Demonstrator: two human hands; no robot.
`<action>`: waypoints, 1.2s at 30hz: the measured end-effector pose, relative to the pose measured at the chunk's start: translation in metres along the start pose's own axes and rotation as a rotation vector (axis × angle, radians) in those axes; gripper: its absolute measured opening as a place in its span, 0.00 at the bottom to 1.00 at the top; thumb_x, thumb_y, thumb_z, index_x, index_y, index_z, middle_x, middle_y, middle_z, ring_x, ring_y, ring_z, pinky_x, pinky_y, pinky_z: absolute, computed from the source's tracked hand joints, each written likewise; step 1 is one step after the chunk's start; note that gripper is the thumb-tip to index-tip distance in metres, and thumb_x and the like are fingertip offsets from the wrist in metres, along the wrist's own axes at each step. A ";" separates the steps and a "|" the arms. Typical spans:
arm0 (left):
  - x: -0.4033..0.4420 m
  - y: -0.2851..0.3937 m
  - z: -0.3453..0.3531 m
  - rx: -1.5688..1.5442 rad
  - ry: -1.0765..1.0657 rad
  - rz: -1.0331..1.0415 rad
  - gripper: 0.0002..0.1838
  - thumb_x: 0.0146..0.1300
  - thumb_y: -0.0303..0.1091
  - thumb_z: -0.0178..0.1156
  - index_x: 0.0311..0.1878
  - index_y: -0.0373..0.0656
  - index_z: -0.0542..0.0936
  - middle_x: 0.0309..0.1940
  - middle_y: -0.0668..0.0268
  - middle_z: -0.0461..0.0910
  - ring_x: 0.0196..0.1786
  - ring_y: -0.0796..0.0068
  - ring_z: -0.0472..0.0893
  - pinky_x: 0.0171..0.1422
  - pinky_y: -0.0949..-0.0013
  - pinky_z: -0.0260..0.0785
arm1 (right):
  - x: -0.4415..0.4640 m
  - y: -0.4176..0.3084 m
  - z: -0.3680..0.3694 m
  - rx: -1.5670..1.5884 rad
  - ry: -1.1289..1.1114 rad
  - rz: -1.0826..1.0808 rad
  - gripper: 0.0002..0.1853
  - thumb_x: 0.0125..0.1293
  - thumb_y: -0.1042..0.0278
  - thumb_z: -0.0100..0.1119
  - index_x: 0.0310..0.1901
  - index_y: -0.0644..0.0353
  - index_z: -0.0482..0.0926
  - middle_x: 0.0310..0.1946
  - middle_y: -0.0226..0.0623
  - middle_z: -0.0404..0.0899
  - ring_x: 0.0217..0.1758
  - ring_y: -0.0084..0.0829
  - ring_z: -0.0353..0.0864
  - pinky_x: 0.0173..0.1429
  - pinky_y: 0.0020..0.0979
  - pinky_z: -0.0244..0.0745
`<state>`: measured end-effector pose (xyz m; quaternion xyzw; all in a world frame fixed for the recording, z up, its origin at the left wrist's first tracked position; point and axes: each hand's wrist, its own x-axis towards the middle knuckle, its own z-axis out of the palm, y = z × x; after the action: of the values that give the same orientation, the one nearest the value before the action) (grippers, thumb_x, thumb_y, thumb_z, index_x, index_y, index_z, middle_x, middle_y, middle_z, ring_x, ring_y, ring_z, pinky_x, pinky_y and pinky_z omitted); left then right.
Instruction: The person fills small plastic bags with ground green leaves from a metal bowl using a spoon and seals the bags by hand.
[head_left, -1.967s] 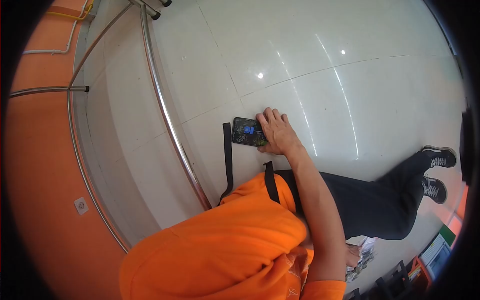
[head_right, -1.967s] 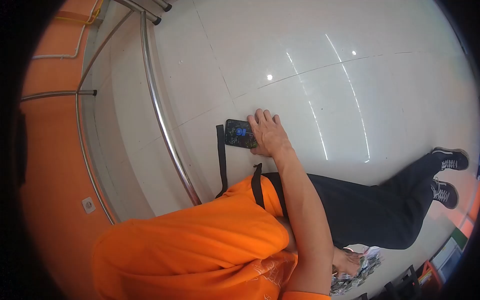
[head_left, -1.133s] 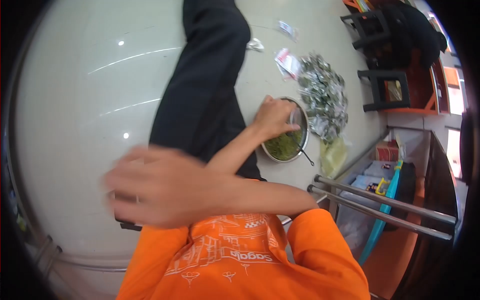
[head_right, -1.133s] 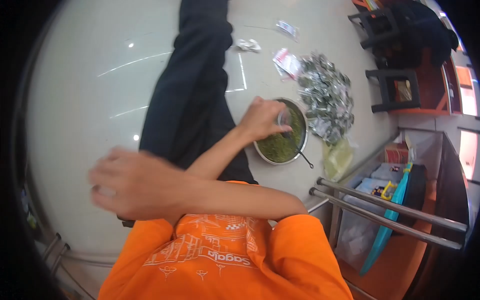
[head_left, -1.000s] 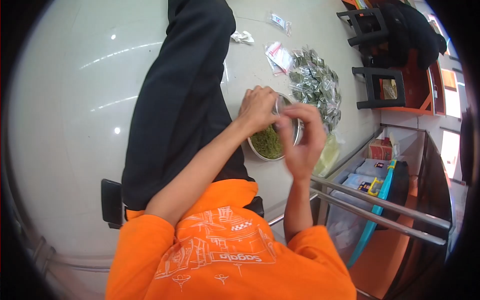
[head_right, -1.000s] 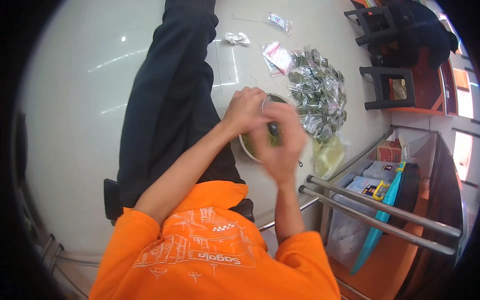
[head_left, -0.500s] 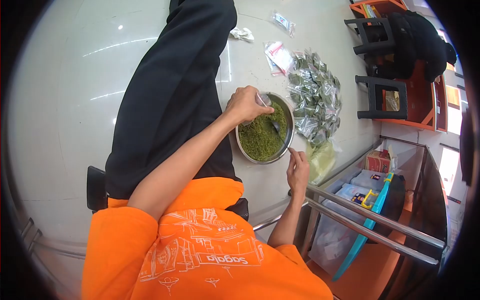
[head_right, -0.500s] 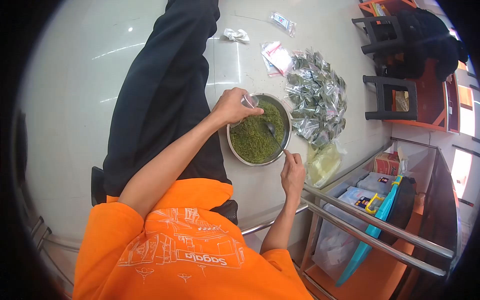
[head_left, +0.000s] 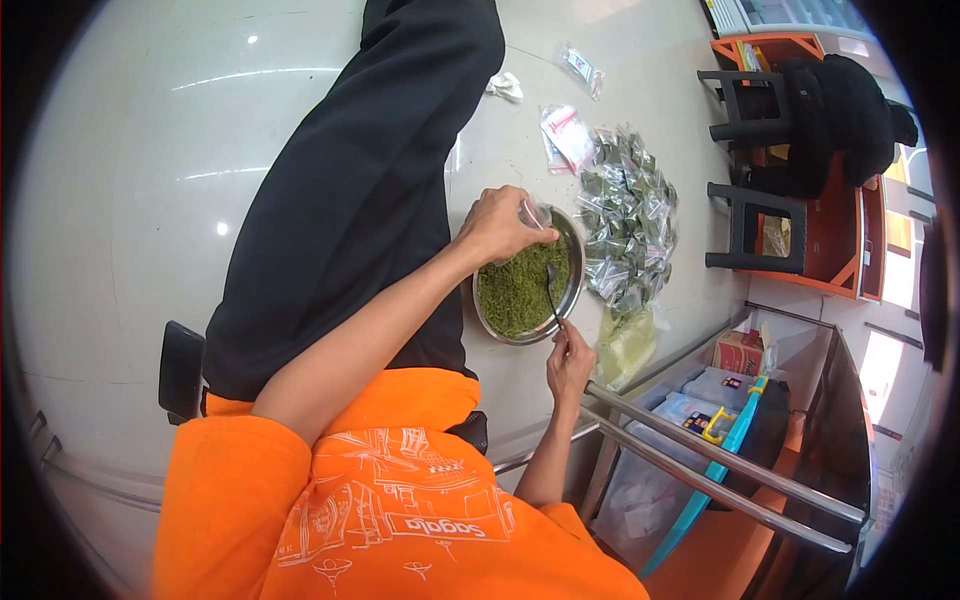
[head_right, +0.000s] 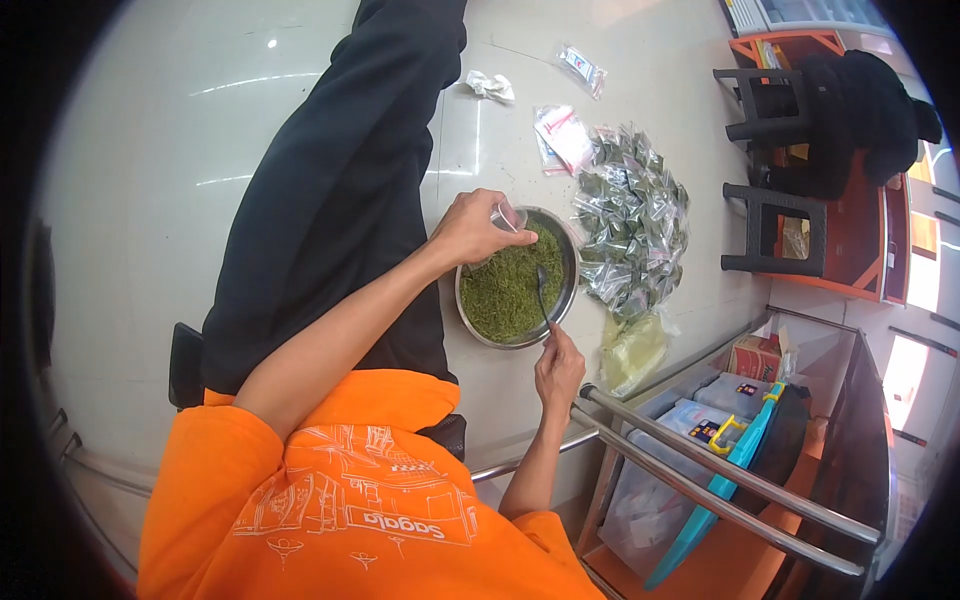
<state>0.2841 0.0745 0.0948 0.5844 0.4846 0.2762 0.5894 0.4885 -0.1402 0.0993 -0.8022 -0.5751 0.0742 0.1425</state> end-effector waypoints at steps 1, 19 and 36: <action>0.000 -0.001 0.000 0.005 0.016 0.018 0.24 0.46 0.50 0.79 0.36 0.38 0.86 0.34 0.51 0.87 0.42 0.55 0.87 0.52 0.59 0.77 | -0.002 -0.005 0.003 0.053 0.004 0.015 0.12 0.71 0.76 0.53 0.49 0.66 0.84 0.24 0.41 0.82 0.23 0.27 0.77 0.32 0.32 0.71; -0.002 0.002 -0.005 -0.015 -0.036 -0.011 0.25 0.47 0.52 0.79 0.34 0.37 0.84 0.32 0.52 0.86 0.39 0.60 0.87 0.49 0.60 0.76 | 0.010 0.028 0.013 0.944 -0.142 0.593 0.12 0.66 0.78 0.55 0.49 0.70 0.82 0.24 0.33 0.78 0.15 0.13 0.59 0.19 0.18 0.48; -0.001 -0.005 0.007 0.199 0.126 0.198 0.24 0.49 0.52 0.78 0.33 0.38 0.83 0.33 0.49 0.84 0.39 0.53 0.85 0.49 0.55 0.74 | -0.026 0.052 0.035 1.128 0.101 0.568 0.15 0.66 0.77 0.56 0.50 0.55 0.63 0.22 0.41 0.79 0.15 0.20 0.66 0.18 0.22 0.58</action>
<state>0.2885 0.0702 0.0895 0.6662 0.4856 0.3197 0.4670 0.5173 -0.1754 0.0485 -0.7275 -0.2047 0.3627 0.5452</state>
